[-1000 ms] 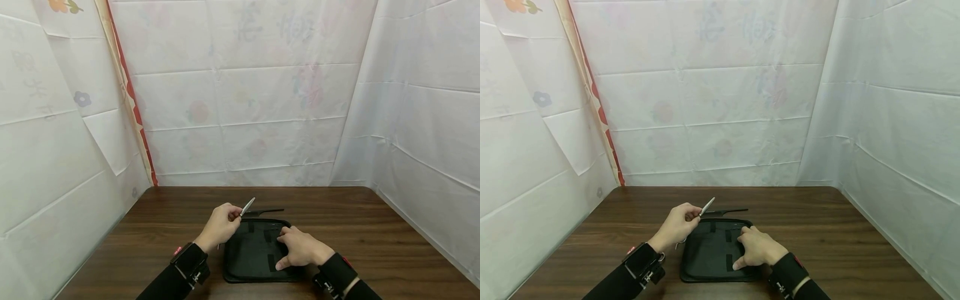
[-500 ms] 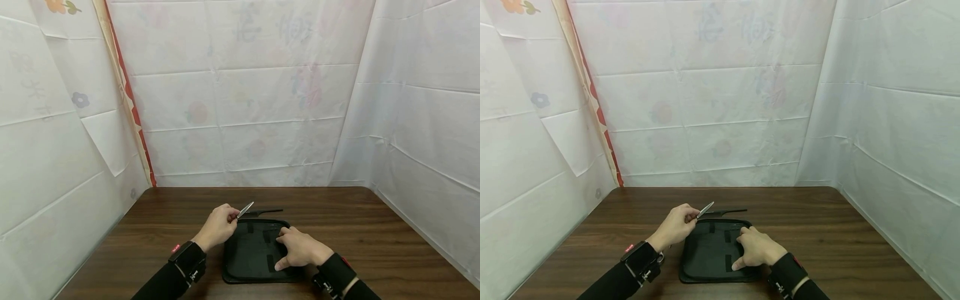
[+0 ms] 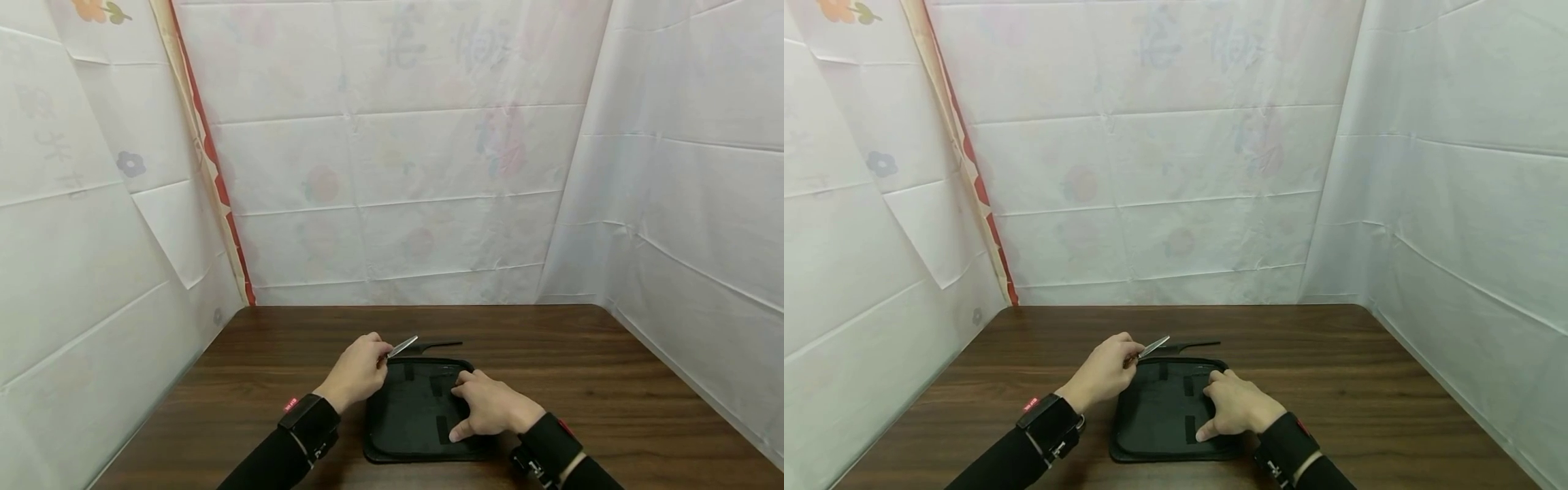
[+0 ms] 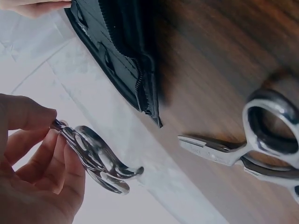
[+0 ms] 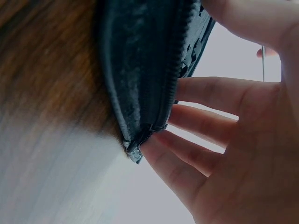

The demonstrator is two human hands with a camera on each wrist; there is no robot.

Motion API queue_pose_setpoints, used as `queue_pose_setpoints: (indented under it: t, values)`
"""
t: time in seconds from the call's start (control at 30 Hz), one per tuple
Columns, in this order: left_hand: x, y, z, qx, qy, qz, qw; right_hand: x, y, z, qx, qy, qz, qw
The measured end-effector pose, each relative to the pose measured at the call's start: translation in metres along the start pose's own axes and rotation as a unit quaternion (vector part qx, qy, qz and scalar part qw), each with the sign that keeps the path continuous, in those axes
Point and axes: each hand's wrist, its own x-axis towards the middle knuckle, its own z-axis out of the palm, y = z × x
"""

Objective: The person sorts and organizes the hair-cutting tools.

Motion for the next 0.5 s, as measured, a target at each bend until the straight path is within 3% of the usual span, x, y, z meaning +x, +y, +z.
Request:
queue_pose_setpoints:
  t: [0.5]
  values:
    - [0.0016, -0.0051, 0.0047, 0.111, -0.011, 0.043, 0.9928, 0.0003, 0.0020, 0.0019, 0.001, 0.004, -0.010, 1.000]
